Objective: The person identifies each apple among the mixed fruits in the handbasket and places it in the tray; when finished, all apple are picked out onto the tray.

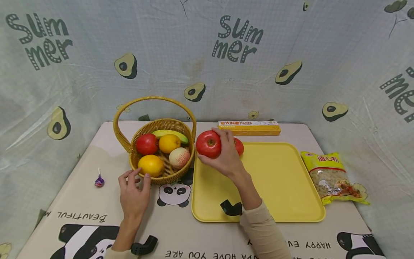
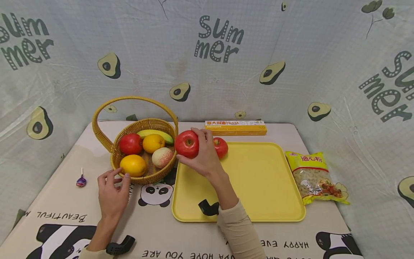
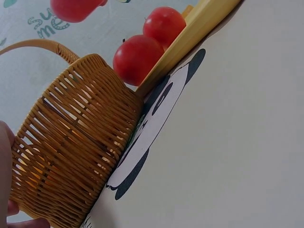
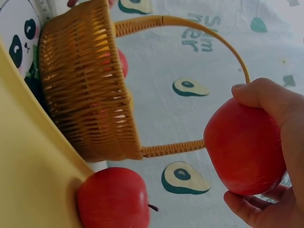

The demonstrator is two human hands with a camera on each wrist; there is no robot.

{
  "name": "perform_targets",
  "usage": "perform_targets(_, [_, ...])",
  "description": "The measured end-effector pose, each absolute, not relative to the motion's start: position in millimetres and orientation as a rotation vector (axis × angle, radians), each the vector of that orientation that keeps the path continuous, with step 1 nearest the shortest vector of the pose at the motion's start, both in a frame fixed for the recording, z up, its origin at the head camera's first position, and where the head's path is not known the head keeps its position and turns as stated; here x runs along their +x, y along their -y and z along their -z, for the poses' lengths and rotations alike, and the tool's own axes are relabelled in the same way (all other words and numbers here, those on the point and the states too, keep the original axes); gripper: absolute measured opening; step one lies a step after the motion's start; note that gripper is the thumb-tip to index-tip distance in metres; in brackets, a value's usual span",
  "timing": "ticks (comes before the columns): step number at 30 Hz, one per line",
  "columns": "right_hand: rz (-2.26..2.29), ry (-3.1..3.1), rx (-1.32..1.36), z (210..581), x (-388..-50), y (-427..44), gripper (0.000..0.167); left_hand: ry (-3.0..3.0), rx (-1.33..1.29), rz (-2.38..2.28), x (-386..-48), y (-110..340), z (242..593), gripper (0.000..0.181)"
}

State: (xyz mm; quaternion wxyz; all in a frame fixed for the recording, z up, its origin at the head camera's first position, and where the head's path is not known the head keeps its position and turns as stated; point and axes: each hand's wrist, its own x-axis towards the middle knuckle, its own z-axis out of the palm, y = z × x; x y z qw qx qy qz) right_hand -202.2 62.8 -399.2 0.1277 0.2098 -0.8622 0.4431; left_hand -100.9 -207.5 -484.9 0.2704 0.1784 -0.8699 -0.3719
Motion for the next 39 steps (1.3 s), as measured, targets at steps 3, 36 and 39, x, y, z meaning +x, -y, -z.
perform_targets(3, [-1.294,2.513,0.585,398,-204,-68,0.086,2.345,0.480,0.998,-101,208,485,0.040])
perform_targets(36, [-1.379,2.539,0.271,397,-227,-136,0.093,2.359,0.497,0.984,-101,208,489,0.042])
perform_targets(39, [-1.387,2.541,0.234,398,-229,-142,0.094,2.356,0.492,0.985,-102,207,488,0.041])
